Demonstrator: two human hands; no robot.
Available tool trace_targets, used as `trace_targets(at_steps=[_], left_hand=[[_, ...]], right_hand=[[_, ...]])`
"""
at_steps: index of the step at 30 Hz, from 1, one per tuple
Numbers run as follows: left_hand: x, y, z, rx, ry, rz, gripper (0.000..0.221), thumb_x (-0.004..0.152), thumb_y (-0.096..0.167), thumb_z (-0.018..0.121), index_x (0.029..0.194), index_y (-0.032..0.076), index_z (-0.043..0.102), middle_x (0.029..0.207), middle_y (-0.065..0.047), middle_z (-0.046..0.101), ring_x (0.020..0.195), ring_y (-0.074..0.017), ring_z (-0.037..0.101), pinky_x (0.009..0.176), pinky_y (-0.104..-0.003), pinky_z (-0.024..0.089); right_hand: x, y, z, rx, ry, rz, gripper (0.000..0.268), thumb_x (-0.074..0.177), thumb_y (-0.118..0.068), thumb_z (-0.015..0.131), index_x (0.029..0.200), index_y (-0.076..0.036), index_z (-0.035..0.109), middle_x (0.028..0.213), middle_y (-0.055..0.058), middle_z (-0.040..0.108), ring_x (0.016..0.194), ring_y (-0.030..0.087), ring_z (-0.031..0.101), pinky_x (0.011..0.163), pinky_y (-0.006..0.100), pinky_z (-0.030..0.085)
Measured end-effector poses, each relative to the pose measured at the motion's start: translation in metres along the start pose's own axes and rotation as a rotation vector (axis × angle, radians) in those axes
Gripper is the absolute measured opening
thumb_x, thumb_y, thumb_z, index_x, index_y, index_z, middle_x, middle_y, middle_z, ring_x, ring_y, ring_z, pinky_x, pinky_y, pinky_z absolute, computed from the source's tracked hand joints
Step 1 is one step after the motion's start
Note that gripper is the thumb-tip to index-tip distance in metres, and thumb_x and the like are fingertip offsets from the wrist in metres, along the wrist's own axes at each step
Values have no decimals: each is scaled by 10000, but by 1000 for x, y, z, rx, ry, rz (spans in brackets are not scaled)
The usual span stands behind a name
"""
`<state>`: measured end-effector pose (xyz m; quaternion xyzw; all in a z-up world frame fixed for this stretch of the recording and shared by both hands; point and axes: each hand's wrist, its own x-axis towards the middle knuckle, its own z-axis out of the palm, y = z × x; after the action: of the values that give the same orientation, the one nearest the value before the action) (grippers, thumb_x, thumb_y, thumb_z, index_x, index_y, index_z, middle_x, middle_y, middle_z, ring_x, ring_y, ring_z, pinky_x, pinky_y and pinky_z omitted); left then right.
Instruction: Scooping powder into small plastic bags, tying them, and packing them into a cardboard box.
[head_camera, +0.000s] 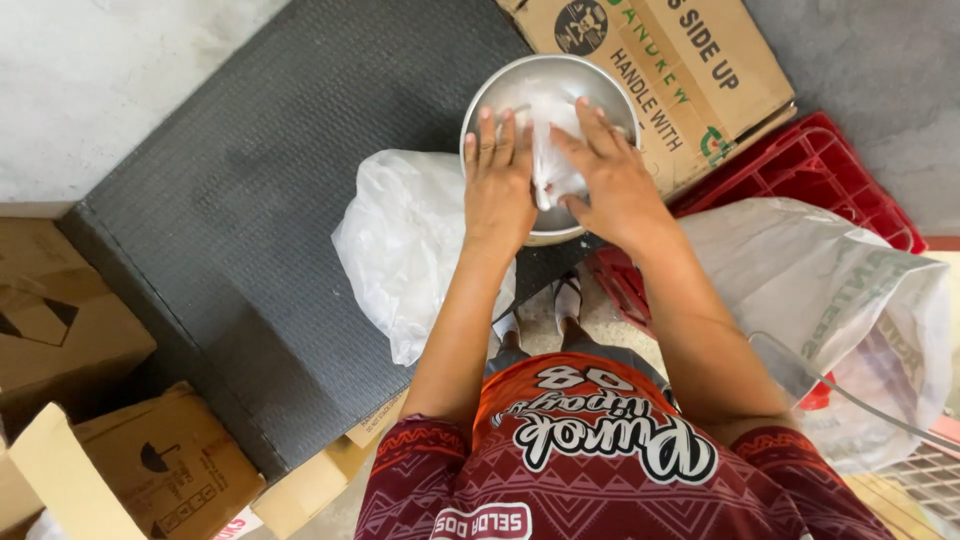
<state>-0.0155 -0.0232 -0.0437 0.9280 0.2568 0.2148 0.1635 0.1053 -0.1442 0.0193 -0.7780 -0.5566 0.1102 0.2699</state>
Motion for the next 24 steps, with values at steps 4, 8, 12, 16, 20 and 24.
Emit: trace_targets(at_steps=[4, 8, 12, 16, 20, 24], left_hand=[[-2, -8, 16, 35, 79, 16, 381, 899, 113, 678, 1278, 84, 660, 1459, -161, 602, 1455, -369, 430, 1219, -547, 290], [-8, 13, -29, -394, 194, -118, 305, 932, 4, 572, 1195, 92, 697, 1285, -135, 712, 1263, -339, 645, 1034, -440, 499], [-23, 40, -100, -773, 272, -260, 338, 962, -37, 493, 1232, 55, 673, 1089, -154, 729, 913, -294, 718, 804, -370, 568], [-59, 40, -139, -816, 404, -350, 318, 984, -38, 481, 1213, 62, 678, 977, -130, 724, 781, -226, 704, 729, -345, 567], [-111, 36, -180, -649, 622, -380, 250, 985, -32, 524, 1151, 72, 681, 945, -116, 718, 772, -231, 714, 719, -346, 570], [-163, 37, -190, -413, 820, -434, 219, 941, -35, 561, 1091, 79, 674, 922, -128, 699, 839, -304, 716, 755, -380, 555]], right_hand=[[0, 24, 28, -97, 142, -54, 530, 728, -37, 817, 1238, -108, 691, 1434, 192, 585, 1327, 399, 536, 1059, 470, 448], [-2, -2, 13, 138, 308, -60, 315, 833, 64, 710, 1128, -44, 702, 1191, 153, 718, 1100, 365, 679, 945, 403, 542], [-5, -59, -8, 260, 424, -194, 255, 886, 108, 690, 1116, 0, 671, 1085, 151, 715, 1017, 340, 708, 893, 365, 548], [-10, -102, -11, 383, 342, -302, 222, 920, 112, 678, 1113, 5, 662, 1068, 134, 706, 998, 278, 711, 891, 328, 542], [-12, -142, 11, 514, 183, -450, 228, 919, 119, 630, 1120, 15, 660, 1047, 127, 686, 972, 219, 689, 885, 296, 531], [-20, -172, 32, 589, -36, -570, 238, 903, 120, 602, 1111, 22, 665, 996, 122, 672, 922, 205, 661, 844, 282, 505]])
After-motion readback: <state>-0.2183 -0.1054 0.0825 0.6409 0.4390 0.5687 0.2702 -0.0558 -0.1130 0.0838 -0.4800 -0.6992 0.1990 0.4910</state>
